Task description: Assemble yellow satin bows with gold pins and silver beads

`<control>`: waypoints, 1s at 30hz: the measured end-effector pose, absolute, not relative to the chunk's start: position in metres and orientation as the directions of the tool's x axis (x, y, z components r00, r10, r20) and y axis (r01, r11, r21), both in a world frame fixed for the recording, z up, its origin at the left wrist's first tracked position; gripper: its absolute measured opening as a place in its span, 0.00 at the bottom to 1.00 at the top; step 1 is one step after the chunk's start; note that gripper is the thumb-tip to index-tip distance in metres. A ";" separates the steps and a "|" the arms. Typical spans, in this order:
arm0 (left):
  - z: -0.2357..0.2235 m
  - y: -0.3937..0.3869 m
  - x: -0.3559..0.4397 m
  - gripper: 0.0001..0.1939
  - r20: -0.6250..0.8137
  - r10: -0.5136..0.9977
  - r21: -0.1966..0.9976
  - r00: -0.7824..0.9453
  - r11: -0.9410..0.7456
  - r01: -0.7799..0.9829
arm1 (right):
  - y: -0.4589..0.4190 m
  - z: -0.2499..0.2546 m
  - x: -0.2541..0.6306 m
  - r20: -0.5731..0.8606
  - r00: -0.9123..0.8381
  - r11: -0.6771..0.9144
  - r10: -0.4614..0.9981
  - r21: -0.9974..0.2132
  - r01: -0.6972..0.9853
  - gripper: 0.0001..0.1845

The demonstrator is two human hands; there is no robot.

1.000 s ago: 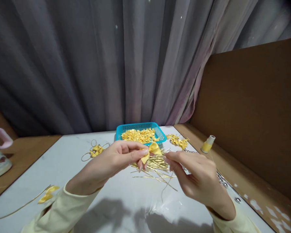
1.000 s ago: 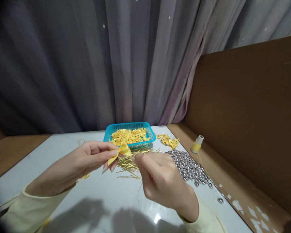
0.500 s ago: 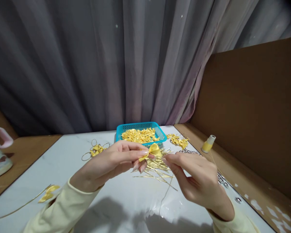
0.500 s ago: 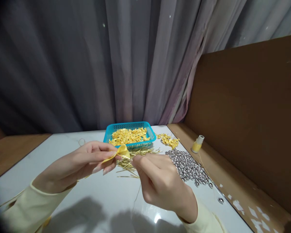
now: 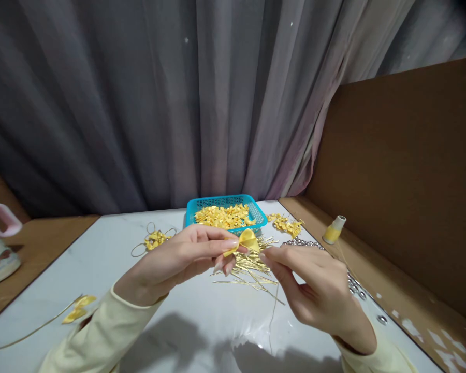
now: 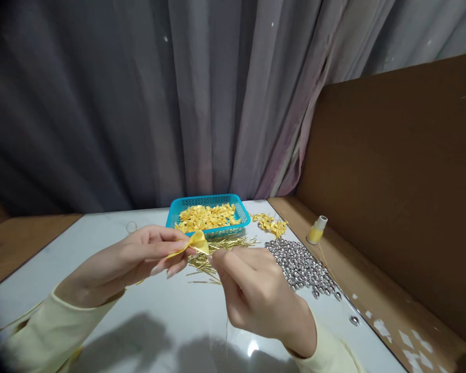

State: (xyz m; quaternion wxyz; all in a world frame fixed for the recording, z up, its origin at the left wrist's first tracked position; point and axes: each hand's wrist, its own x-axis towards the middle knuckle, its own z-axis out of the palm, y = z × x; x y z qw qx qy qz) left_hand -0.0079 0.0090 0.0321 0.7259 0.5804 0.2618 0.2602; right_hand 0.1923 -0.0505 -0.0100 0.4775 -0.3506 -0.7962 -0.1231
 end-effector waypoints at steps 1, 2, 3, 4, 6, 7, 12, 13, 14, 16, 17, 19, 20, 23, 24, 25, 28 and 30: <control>0.032 0.009 -0.007 0.12 -0.081 0.687 0.980 0.723 0.187 -0.068 | -0.051 -0.010 0.192 0.846 -0.299 0.721 0.442 -0.137 0.679 0.11; 0.033 0.009 -0.007 0.13 -0.082 0.693 0.982 0.716 0.179 -0.061 | -0.051 -0.010 0.192 0.846 -0.300 0.721 0.441 -0.134 0.680 0.11; 0.033 0.009 -0.007 0.14 -0.082 0.697 0.984 0.712 0.169 -0.051 | -0.051 -0.010 0.192 0.846 -0.302 0.722 0.440 -0.133 0.679 0.11; 0.033 0.009 -0.006 0.14 -0.082 0.700 0.987 0.710 0.157 -0.042 | -0.052 -0.010 0.192 0.846 -0.302 0.724 0.438 -0.133 0.677 0.11; 0.032 0.009 -0.007 0.15 -0.075 0.704 0.991 0.706 0.132 -0.026 | -0.052 -0.010 0.191 0.845 -0.303 0.728 0.440 -0.139 0.672 0.11; 0.031 0.008 -0.007 0.15 -0.072 0.706 0.993 0.704 0.115 -0.014 | -0.052 -0.010 0.191 0.844 -0.302 0.732 0.443 -0.145 0.666 0.11; 0.030 0.007 -0.007 0.15 -0.030 0.733 0.998 0.679 -0.021 0.067 | -0.054 -0.010 0.189 0.829 -0.313 0.754 0.464 -0.185 0.630 0.11; 0.030 0.006 -0.007 0.14 -0.018 0.739 0.996 0.674 -0.045 0.076 | -0.054 -0.010 0.188 0.826 -0.314 0.756 0.468 -0.190 0.627 0.11; 0.030 0.006 -0.006 0.14 -0.007 0.744 0.995 0.668 -0.063 0.081 | -0.054 -0.010 0.188 0.823 -0.312 0.755 0.474 -0.198 0.625 0.11; 0.031 0.006 -0.005 0.14 0.009 0.755 0.991 0.655 -0.093 0.094 | -0.053 -0.010 0.186 0.820 -0.306 0.754 0.483 -0.213 0.621 0.10; 0.032 0.006 -0.005 0.13 0.010 0.760 0.989 0.650 -0.106 0.108 | -0.053 -0.010 0.186 0.818 -0.305 0.754 0.488 -0.220 0.619 0.10; 0.034 0.005 -0.005 0.11 0.007 0.763 0.981 0.646 -0.130 0.142 | -0.052 -0.010 0.186 0.811 -0.304 0.754 0.501 -0.236 0.612 0.10; 0.035 0.004 -0.006 0.10 0.002 0.763 0.977 0.647 -0.139 0.161 | -0.052 -0.010 0.186 0.807 -0.303 0.756 0.506 -0.246 0.607 0.10; 0.037 0.001 -0.006 0.09 -0.007 0.763 0.973 0.647 -0.144 0.182 | -0.051 -0.009 0.187 0.798 -0.295 0.756 0.525 -0.278 0.593 0.10; 0.037 0.000 -0.005 0.09 -0.009 0.767 0.975 0.642 -0.137 0.178 | -0.051 -0.009 0.187 0.799 -0.290 0.755 0.526 -0.282 0.592 0.10; 0.036 0.000 -0.004 0.09 -0.010 0.774 0.977 0.633 -0.127 0.172 | -0.051 -0.009 0.186 0.804 -0.283 0.754 0.523 -0.281 0.594 0.10; 0.035 -0.002 -0.002 0.12 -0.007 0.801 0.985 0.599 -0.098 0.144 | -0.050 -0.011 0.183 0.849 -0.240 0.748 0.471 -0.241 0.618 0.11; 0.033 -0.002 0.000 0.14 -0.008 0.810 0.991 0.586 -0.071 0.111 | -0.049 -0.011 0.181 0.887 -0.204 0.745 0.414 -0.202 0.636 0.10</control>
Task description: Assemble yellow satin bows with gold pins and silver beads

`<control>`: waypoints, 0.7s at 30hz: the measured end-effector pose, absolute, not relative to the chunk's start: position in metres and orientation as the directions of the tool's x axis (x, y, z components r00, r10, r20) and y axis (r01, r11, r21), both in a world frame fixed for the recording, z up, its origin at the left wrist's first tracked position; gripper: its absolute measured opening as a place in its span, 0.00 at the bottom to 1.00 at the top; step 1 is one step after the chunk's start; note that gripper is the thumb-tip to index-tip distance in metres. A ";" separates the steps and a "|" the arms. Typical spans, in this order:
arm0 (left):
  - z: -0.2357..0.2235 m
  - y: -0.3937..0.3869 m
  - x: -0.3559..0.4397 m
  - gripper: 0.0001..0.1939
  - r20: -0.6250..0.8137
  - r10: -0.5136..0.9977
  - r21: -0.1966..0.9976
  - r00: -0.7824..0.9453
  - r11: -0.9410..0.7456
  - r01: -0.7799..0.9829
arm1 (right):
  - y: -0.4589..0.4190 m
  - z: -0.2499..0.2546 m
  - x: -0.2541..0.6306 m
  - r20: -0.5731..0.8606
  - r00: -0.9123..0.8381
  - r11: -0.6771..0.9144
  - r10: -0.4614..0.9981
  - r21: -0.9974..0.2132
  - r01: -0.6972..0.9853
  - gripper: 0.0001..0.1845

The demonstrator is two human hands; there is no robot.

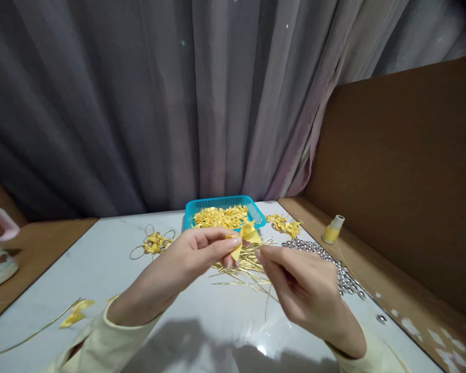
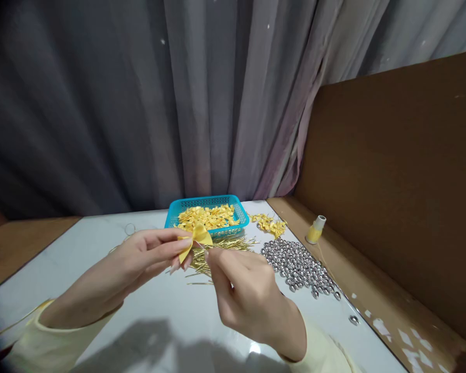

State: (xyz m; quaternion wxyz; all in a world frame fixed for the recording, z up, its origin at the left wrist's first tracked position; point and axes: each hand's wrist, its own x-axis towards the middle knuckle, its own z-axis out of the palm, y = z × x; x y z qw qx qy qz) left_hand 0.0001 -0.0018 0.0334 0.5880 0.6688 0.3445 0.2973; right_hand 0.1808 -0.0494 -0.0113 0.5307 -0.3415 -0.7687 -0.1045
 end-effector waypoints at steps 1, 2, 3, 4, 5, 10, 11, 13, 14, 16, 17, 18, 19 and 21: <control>0.033 -0.002 0.001 0.14 -0.008 0.811 0.994 0.584 -0.056 0.091 | -0.049 -0.011 0.180 0.900 -0.190 0.743 0.392 -0.188 0.642 0.10; 0.032 -0.002 0.001 0.14 -0.006 0.812 0.997 0.584 -0.044 0.071 | -0.049 -0.011 0.179 0.910 -0.179 0.742 0.374 -0.178 0.647 0.09; 0.032 -0.003 0.002 0.13 -0.001 0.812 0.998 0.584 -0.035 0.050 | -0.049 -0.011 0.179 0.915 -0.173 0.740 0.366 -0.173 0.649 0.09; 0.031 -0.004 0.002 0.13 0.008 0.814 0.999 0.581 -0.031 0.031 | -0.049 -0.011 0.179 0.916 -0.169 0.739 0.363 -0.173 0.651 0.09; 0.030 -0.005 0.002 0.13 0.020 0.819 0.999 0.574 -0.033 0.012 | -0.049 -0.010 0.179 0.917 -0.170 0.740 0.362 -0.172 0.651 0.10; 0.025 -0.008 0.004 0.15 0.058 0.825 0.998 0.562 -0.070 0.000 | -0.049 -0.010 0.179 0.907 -0.184 0.753 0.380 -0.187 0.631 0.09; 0.025 -0.008 0.003 0.16 0.072 0.828 0.996 0.556 -0.093 0.010 | -0.049 -0.010 0.179 0.905 -0.187 0.755 0.383 -0.190 0.627 0.09; 0.025 -0.009 0.003 0.16 0.102 0.838 0.988 0.537 -0.147 0.042 | -0.049 -0.011 0.179 0.902 -0.187 0.756 0.389 -0.197 0.624 0.09; 0.026 -0.009 0.002 0.16 0.117 0.841 0.983 0.528 -0.173 0.059 | -0.049 -0.012 0.179 0.900 -0.188 0.756 0.393 -0.200 0.624 0.09; 0.029 -0.010 0.002 0.15 0.141 0.841 0.973 0.522 -0.215 0.085 | -0.050 -0.013 0.178 0.897 -0.191 0.755 0.400 -0.204 0.624 0.08; 0.030 -0.011 0.002 0.15 0.152 0.841 0.968 0.519 -0.232 0.093 | -0.050 -0.013 0.178 0.893 -0.194 0.755 0.406 -0.208 0.621 0.08; 0.031 -0.012 0.002 0.16 0.158 0.842 0.964 0.516 -0.244 0.102 | -0.051 -0.014 0.178 0.889 -0.197 0.757 0.413 -0.216 0.616 0.08; 0.032 -0.012 0.002 0.16 0.165 0.843 0.961 0.513 -0.255 0.110 | -0.051 -0.014 0.178 0.885 -0.200 0.761 0.420 -0.224 0.609 0.08; 0.033 -0.013 0.003 0.17 0.174 0.844 0.955 0.507 -0.270 0.122 | -0.051 -0.015 0.178 0.876 -0.200 0.765 0.439 -0.248 0.594 0.09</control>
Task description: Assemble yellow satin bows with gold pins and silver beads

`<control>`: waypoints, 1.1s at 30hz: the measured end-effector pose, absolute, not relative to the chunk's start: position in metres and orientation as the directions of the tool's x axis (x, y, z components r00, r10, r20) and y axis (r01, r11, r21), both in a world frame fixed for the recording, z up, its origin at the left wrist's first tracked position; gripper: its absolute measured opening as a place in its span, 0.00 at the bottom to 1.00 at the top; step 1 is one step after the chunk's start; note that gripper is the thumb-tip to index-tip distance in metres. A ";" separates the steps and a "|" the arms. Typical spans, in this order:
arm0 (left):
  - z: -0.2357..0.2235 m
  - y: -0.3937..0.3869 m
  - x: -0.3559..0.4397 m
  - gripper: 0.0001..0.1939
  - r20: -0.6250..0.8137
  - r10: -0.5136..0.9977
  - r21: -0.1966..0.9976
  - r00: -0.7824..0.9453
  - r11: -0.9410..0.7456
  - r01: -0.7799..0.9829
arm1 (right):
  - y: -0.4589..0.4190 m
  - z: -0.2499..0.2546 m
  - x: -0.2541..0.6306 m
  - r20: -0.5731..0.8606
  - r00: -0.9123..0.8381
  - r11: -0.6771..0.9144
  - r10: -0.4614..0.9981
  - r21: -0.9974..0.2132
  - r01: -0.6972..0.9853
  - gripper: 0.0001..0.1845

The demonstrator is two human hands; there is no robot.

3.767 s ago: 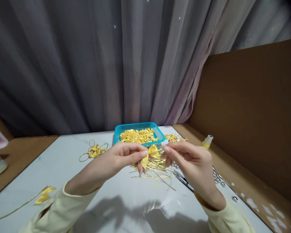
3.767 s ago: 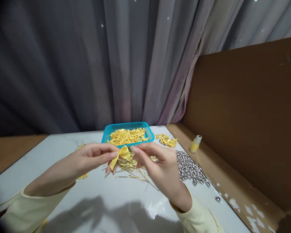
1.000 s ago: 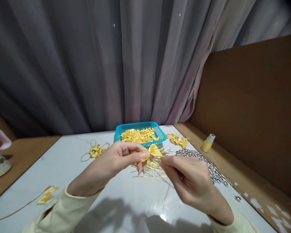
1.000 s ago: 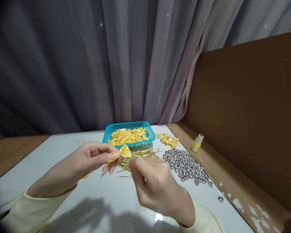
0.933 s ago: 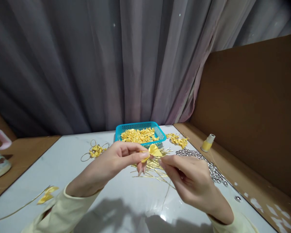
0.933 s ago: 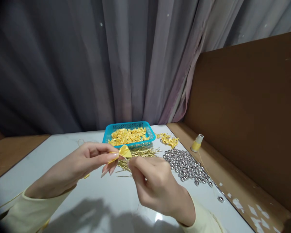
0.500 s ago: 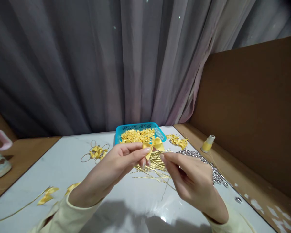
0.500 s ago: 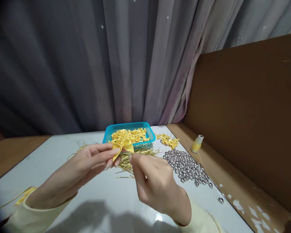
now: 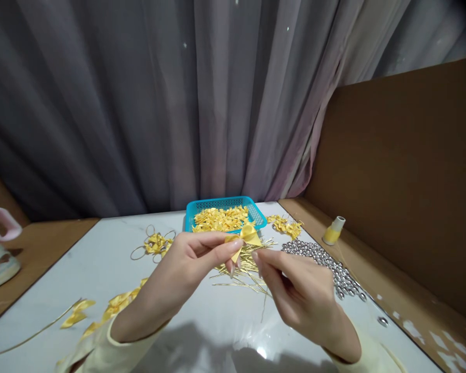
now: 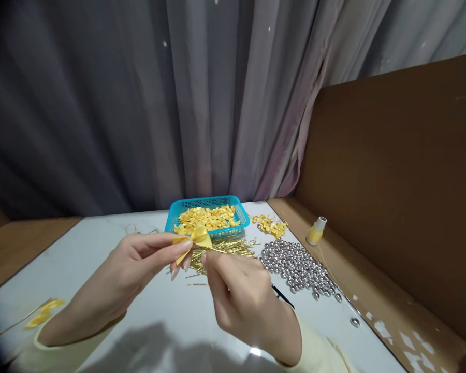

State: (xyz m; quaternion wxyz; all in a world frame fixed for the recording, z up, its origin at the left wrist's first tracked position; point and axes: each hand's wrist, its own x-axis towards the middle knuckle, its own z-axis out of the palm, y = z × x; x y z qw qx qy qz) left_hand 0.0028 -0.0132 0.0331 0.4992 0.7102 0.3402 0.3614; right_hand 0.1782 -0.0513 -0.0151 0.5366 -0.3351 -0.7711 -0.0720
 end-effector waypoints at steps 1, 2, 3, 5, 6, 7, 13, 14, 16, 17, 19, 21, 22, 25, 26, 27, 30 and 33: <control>0.033 -0.014 0.003 0.17 0.181 0.845 0.952 0.503 -0.279 0.126 | -0.051 -0.015 0.178 0.874 -0.197 0.767 0.444 -0.258 0.587 0.09; 0.033 -0.014 0.003 0.17 0.186 0.845 0.949 0.501 -0.287 0.132 | -0.051 -0.016 0.178 0.873 -0.194 0.768 0.448 -0.265 0.583 0.09; 0.032 -0.014 0.003 0.17 0.191 0.845 0.945 0.500 -0.295 0.138 | -0.051 -0.016 0.178 0.873 -0.189 0.768 0.450 -0.270 0.580 0.09; 0.030 -0.015 0.004 0.17 0.200 0.846 0.937 0.494 -0.313 0.156 | -0.050 -0.016 0.178 0.874 -0.182 0.769 0.451 -0.276 0.576 0.09; 0.029 -0.016 0.004 0.17 0.204 0.842 0.932 0.500 -0.323 0.164 | -0.050 -0.016 0.178 0.872 -0.183 0.770 0.455 -0.282 0.572 0.09; 0.028 -0.016 0.005 0.17 0.207 0.836 0.927 0.508 -0.334 0.171 | -0.050 -0.016 0.178 0.867 -0.185 0.772 0.462 -0.290 0.566 0.09; 0.024 -0.020 0.009 0.16 0.231 0.821 0.895 0.523 -0.390 0.216 | -0.051 -0.015 0.177 0.868 -0.174 0.785 0.465 -0.313 0.535 0.09; 0.024 -0.021 0.009 0.17 0.238 0.819 0.891 0.523 -0.398 0.219 | -0.051 -0.015 0.176 0.868 -0.173 0.783 0.465 -0.312 0.538 0.09; 0.023 -0.022 0.008 0.16 0.256 0.814 0.880 0.521 -0.419 0.222 | -0.051 -0.015 0.176 0.869 -0.170 0.779 0.465 -0.310 0.545 0.09; 0.023 -0.022 0.008 0.16 0.265 0.812 0.876 0.520 -0.428 0.223 | -0.052 -0.016 0.175 0.870 -0.169 0.778 0.464 -0.308 0.548 0.09; 0.022 -0.022 0.007 0.15 0.288 0.808 0.866 0.513 -0.449 0.222 | -0.052 -0.016 0.175 0.877 -0.162 0.777 0.453 -0.299 0.554 0.08; 0.022 -0.022 0.007 0.14 0.311 0.802 0.857 0.510 -0.469 0.214 | -0.053 -0.017 0.175 0.881 -0.161 0.778 0.444 -0.290 0.557 0.08; 0.022 -0.022 0.007 0.14 0.320 0.797 0.852 0.511 -0.478 0.212 | -0.053 -0.017 0.175 0.885 -0.159 0.781 0.437 -0.286 0.555 0.08; 0.025 -0.023 0.009 0.15 0.330 0.788 0.843 0.520 -0.493 0.213 | -0.055 -0.017 0.176 0.887 -0.155 0.788 0.434 -0.291 0.543 0.09; 0.026 -0.023 0.009 0.16 0.329 0.788 0.842 0.520 -0.494 0.216 | -0.055 -0.016 0.177 0.884 -0.154 0.787 0.441 -0.299 0.539 0.09; 0.027 -0.024 0.009 0.16 0.328 0.790 0.842 0.518 -0.493 0.219 | -0.055 -0.016 0.177 0.879 -0.155 0.785 0.451 -0.308 0.537 0.10; 0.028 -0.024 0.008 0.15 0.326 0.803 0.843 0.499 -0.486 0.230 | -0.056 -0.014 0.178 0.872 -0.151 0.776 0.466 -0.321 0.542 0.10; 0.027 -0.024 0.007 0.15 0.336 0.803 0.827 0.493 -0.502 0.253 | -0.056 -0.013 0.178 0.869 -0.146 0.769 0.473 -0.327 0.549 0.09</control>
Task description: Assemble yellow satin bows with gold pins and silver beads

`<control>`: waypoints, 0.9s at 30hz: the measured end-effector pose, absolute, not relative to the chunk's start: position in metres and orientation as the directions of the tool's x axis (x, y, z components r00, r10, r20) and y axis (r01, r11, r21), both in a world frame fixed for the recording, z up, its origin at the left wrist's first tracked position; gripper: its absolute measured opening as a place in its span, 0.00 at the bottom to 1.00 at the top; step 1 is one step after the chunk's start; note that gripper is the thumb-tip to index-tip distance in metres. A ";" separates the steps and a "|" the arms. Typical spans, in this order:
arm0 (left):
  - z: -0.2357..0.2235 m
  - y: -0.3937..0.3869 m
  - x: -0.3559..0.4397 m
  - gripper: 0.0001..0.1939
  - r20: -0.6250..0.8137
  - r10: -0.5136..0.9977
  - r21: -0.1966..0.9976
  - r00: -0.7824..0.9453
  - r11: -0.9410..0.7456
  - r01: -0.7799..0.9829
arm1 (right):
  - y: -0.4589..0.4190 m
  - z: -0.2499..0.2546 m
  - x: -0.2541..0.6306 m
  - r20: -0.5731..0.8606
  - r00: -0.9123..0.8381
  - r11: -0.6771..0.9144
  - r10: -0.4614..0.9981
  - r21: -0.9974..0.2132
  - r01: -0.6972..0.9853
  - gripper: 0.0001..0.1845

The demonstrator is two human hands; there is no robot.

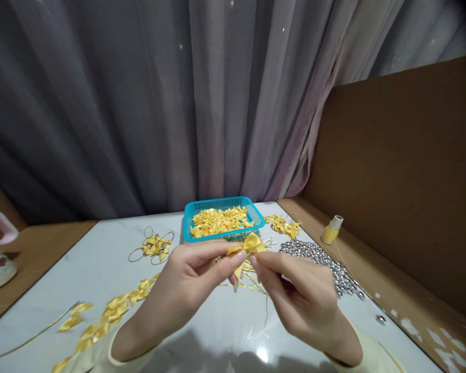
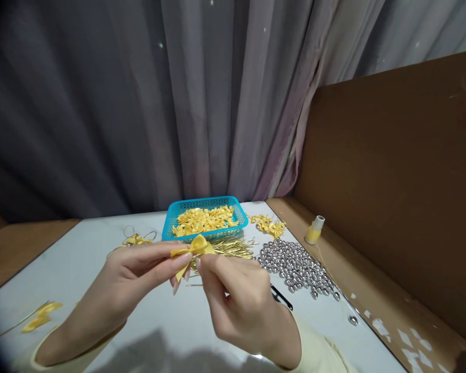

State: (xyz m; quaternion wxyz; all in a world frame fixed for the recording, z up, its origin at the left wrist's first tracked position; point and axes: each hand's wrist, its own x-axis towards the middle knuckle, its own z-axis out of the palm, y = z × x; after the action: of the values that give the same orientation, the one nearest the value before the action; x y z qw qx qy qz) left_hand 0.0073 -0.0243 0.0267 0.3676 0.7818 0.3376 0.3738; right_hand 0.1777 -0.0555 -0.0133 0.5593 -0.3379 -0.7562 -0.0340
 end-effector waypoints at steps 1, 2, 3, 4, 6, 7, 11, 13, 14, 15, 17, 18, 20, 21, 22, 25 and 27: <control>0.026 -0.024 0.007 0.15 0.349 0.793 0.813 0.500 -0.522 0.260 | -0.056 -0.013 0.178 0.866 -0.147 0.769 0.478 -0.332 0.545 0.09; 0.025 -0.024 0.007 0.15 0.370 0.777 0.793 0.510 -0.550 0.262 | -0.056 -0.013 0.177 0.864 -0.146 0.771 0.483 -0.340 0.539 0.09; 0.025 -0.024 0.007 0.14 0.399 0.755 0.769 0.520 -0.585 0.259 | -0.056 -0.013 0.177 0.861 -0.145 0.773 0.487 -0.347 0.531 0.09; 0.024 -0.025 0.007 0.13 0.431 0.731 0.743 0.530 -0.620 0.250 | -0.056 -0.013 0.176 0.858 -0.147 0.776 0.492 -0.355 0.521 0.09; 0.023 -0.024 0.006 0.09 0.486 0.685 0.699 0.542 -0.677 0.230 | -0.057 -0.012 0.176 0.853 -0.146 0.778 0.501 -0.369 0.508 0.08; 0.023 -0.024 0.005 0.07 0.502 0.671 0.682 0.546 -0.695 0.227 | -0.057 -0.011 0.177 0.849 -0.148 0.777 0.508 -0.377 0.504 0.08; 0.025 -0.020 0.001 0.07 0.482 0.690 0.652 0.540 -0.694 0.305 | -0.056 -0.002 0.188 0.731 -0.272 0.743 0.626 -0.452 0.494 0.06; 0.028 -0.017 0.000 0.09 0.431 0.719 0.657 0.545 -0.664 0.357 | -0.056 0.004 0.197 0.644 -0.314 0.692 0.698 -0.493 0.527 0.06; 0.028 -0.015 -0.001 0.11 0.392 0.731 0.668 0.559 -0.644 0.373 | -0.055 0.007 0.201 0.641 -0.288 0.669 0.711 -0.491 0.558 0.07; 0.029 -0.013 -0.001 0.13 0.342 0.736 0.686 0.584 -0.620 0.381 | -0.055 0.010 0.204 0.657 -0.248 0.648 0.712 -0.478 0.593 0.08; 0.030 -0.009 -0.001 0.16 0.217 0.724 0.738 0.654 -0.561 0.376 | -0.052 0.012 0.208 0.674 -0.197 0.613 0.712 -0.458 0.644 0.12; 0.030 -0.007 -0.001 0.17 0.155 0.709 0.767 0.688 -0.525 0.369 | -0.049 0.012 0.209 0.648 -0.216 0.606 0.730 -0.468 0.643 0.15; 0.029 -0.003 0.000 0.16 0.047 0.670 0.818 0.741 -0.451 0.356 | -0.043 0.010 0.207 0.507 -0.349 0.609 0.788 -0.557 0.565 0.21; 0.028 -0.002 0.001 0.16 0.001 0.649 0.841 0.761 -0.412 0.350 | -0.039 0.008 0.206 0.414 -0.437 0.598 0.798 -0.634 0.490 0.23; 0.027 -0.001 0.001 0.15 -0.035 0.631 0.861 0.775 -0.374 0.344 | -0.036 0.006 0.204 0.326 -0.517 0.564 0.791 -0.716 0.411 0.25; 0.024 0.001 0.001 0.13 -0.109 0.590 0.897 0.800 -0.288 0.335 | -0.026 0.002 0.200 0.145 -0.635 0.374 0.759 -0.895 0.243 0.23; 0.022 0.002 0.001 0.14 -0.126 0.583 0.900 0.803 -0.272 0.339 | -0.022 0.000 0.199 0.083 -0.651 0.254 0.755 -0.952 0.173 0.21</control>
State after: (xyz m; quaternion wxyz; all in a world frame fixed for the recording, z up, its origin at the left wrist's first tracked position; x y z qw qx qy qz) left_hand 0.0012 0.0016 0.0224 0.5278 0.7891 0.2921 0.1153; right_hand 0.1993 -0.0219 -0.0003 0.2772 -0.3127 -0.7416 0.5248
